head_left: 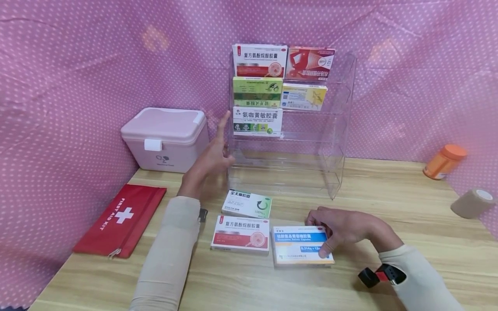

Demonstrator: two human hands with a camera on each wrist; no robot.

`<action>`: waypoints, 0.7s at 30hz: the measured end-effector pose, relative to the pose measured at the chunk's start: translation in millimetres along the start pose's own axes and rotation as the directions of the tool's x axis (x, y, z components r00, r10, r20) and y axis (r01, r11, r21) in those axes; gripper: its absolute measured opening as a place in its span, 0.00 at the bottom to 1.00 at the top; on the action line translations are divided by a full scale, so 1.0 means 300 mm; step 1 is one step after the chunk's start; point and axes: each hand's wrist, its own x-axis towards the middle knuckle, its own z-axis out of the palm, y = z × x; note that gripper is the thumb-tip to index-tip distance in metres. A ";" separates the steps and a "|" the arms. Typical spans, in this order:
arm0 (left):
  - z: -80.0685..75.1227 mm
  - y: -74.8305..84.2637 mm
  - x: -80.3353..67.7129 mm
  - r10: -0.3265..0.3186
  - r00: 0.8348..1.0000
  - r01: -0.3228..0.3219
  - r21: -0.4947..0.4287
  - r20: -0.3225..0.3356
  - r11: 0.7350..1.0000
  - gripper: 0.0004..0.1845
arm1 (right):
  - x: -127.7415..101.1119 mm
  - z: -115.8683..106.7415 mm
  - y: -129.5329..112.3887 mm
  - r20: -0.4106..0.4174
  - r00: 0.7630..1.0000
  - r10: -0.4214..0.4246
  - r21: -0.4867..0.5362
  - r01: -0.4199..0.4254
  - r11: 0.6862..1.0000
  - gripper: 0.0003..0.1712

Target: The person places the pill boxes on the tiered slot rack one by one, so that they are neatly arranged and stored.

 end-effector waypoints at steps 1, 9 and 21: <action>0.000 0.000 0.000 0.001 1.000 -0.001 0.000 0.002 1.000 0.76 | 0.000 -0.001 0.001 0.003 1.000 -0.007 0.005 0.007 1.000 0.34; 0.000 -0.002 0.000 0.015 1.000 -0.015 0.010 0.001 1.000 0.75 | 0.000 -0.009 0.001 0.023 1.000 0.008 0.008 -0.008 1.000 0.35; -0.002 0.005 -0.005 0.004 1.000 -0.004 -0.018 0.003 1.000 0.77 | -0.009 -0.016 -0.007 0.028 1.000 0.000 0.029 0.000 1.000 0.34</action>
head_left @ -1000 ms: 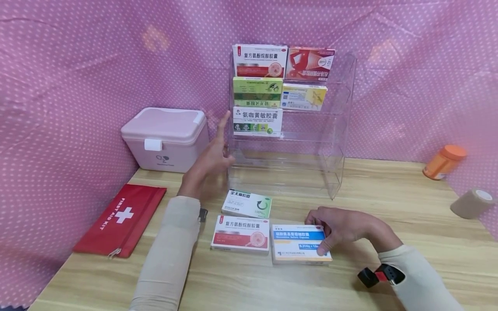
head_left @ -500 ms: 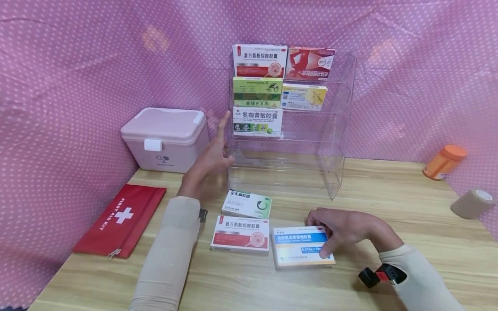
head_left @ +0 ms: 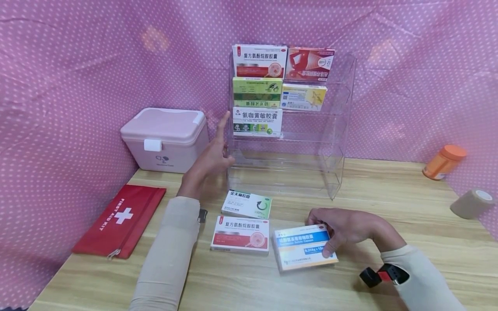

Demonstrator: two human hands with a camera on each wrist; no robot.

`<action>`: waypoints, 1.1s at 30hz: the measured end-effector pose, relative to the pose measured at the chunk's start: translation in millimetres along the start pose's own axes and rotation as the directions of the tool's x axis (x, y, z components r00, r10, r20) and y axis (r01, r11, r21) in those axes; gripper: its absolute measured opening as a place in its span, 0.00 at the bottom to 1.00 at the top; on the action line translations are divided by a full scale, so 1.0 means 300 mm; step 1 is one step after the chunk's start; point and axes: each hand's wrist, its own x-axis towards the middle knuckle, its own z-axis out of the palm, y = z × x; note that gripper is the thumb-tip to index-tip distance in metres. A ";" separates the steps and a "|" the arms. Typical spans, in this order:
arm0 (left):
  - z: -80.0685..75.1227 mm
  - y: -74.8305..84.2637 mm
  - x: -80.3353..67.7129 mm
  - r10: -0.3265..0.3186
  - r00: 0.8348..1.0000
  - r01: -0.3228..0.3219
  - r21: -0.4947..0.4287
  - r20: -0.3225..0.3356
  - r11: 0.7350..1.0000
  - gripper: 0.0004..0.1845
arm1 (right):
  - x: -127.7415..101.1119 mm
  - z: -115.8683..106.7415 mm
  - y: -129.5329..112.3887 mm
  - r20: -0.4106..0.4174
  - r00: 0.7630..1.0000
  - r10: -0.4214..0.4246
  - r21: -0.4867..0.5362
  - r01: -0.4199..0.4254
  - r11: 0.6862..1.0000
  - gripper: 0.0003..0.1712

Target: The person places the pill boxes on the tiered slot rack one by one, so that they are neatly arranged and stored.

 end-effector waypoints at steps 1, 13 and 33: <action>-0.001 0.000 0.000 -0.001 1.000 0.001 0.000 0.001 1.000 0.77 | -0.001 -0.002 -0.001 -0.001 1.000 0.006 -0.001 -0.006 1.000 0.34; -0.005 0.003 0.001 -0.001 1.000 0.001 0.009 -0.007 1.000 0.76 | -0.011 -0.026 0.009 -0.103 0.984 -0.142 -0.035 0.140 0.990 0.24; 0.002 -0.007 0.006 0.005 1.000 -0.005 0.002 -0.002 1.000 0.75 | -0.031 -0.075 -0.019 -0.536 0.827 -0.169 -0.045 0.171 0.984 0.26</action>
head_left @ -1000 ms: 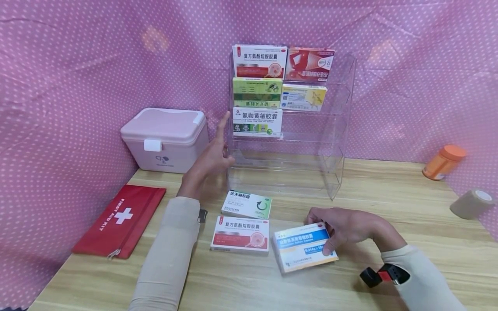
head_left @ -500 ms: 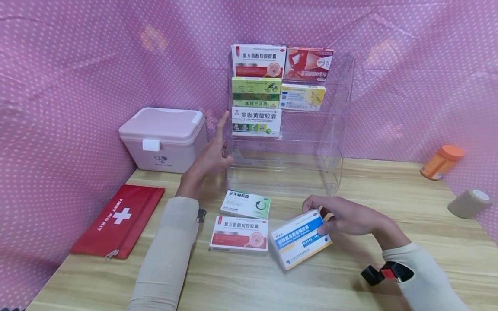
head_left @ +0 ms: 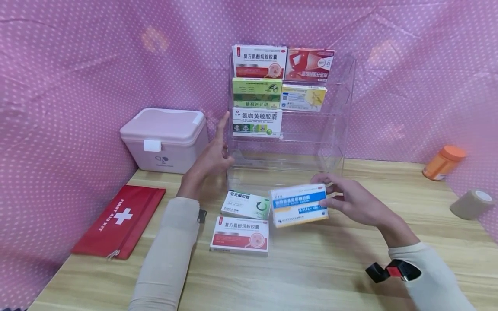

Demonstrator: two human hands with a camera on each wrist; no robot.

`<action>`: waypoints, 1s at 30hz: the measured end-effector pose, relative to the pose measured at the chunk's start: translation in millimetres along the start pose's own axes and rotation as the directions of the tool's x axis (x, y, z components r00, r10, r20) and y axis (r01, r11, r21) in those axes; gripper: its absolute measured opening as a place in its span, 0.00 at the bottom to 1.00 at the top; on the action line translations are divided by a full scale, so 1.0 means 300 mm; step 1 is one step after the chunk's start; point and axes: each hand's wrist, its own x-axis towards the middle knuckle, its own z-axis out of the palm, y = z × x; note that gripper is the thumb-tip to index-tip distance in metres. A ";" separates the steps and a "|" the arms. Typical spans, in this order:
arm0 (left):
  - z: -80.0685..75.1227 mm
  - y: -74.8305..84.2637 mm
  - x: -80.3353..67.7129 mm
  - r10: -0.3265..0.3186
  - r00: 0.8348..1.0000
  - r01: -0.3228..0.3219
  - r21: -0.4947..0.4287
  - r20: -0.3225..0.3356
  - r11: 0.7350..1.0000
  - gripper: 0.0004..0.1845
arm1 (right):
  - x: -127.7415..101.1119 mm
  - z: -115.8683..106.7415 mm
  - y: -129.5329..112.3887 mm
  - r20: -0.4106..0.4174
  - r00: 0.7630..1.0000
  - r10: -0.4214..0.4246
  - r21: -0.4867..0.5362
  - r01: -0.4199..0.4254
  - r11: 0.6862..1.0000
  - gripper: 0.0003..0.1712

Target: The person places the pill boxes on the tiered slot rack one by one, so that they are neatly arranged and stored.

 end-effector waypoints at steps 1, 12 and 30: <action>0.001 -0.001 0.000 0.002 1.000 -0.002 0.000 0.000 1.000 0.75 | 0.001 -0.001 -0.004 -0.039 0.999 0.002 0.001 -0.002 1.000 0.26; 0.009 -0.002 -0.001 -0.008 1.000 0.008 0.001 0.004 1.000 0.75 | 0.074 -0.068 -0.032 -0.463 0.883 -0.078 -0.062 0.056 0.997 0.28; -0.002 -0.001 -0.001 0.005 1.000 -0.005 -0.009 0.002 1.000 0.76 | 0.384 -0.276 -0.127 -0.681 0.725 -0.101 -0.221 -0.072 0.973 0.25</action>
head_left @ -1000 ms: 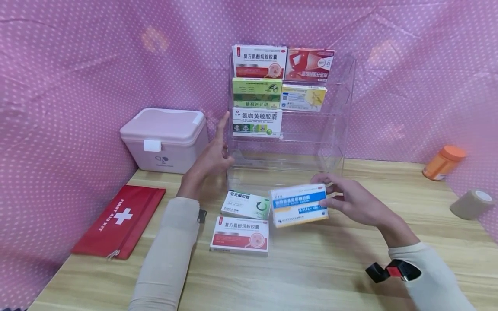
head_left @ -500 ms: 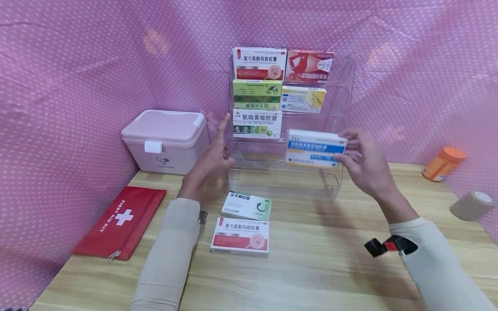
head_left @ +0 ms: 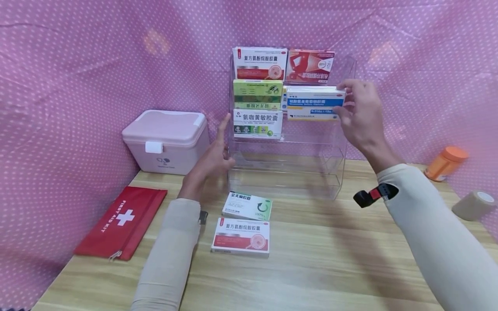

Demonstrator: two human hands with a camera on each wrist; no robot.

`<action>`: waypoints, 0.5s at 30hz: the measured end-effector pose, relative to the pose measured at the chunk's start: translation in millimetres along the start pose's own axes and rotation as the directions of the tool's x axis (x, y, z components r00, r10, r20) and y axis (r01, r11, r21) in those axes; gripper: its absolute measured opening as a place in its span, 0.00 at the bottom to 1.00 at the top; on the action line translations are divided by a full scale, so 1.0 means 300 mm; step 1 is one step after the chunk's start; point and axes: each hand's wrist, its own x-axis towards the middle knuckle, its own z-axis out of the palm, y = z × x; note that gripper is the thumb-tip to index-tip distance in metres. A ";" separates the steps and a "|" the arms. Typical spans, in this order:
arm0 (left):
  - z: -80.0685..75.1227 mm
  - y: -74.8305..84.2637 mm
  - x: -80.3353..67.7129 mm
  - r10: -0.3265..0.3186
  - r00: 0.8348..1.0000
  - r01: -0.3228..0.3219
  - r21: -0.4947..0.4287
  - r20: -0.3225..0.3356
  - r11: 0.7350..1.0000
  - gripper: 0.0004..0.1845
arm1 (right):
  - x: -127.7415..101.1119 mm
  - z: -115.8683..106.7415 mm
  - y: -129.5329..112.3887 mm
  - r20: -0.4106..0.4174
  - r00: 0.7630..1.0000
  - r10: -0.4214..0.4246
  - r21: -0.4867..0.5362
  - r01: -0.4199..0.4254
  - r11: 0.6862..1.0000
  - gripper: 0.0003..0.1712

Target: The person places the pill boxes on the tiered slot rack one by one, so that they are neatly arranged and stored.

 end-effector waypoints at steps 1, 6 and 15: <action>0.000 0.000 -0.001 0.000 1.000 0.000 0.000 -0.001 1.000 0.76 | 0.008 0.007 0.000 0.009 1.000 0.004 -0.018 -0.004 1.000 0.25; 0.002 0.002 -0.004 -0.008 1.000 0.008 0.012 -0.005 1.000 0.75 | 0.025 0.029 0.031 0.037 0.998 0.041 -0.044 -0.039 0.998 0.25; -0.003 0.008 -0.007 -0.013 1.000 0.013 0.003 0.006 1.000 0.75 | 0.024 0.013 0.078 0.040 0.997 0.059 -0.073 -0.056 0.996 0.28</action>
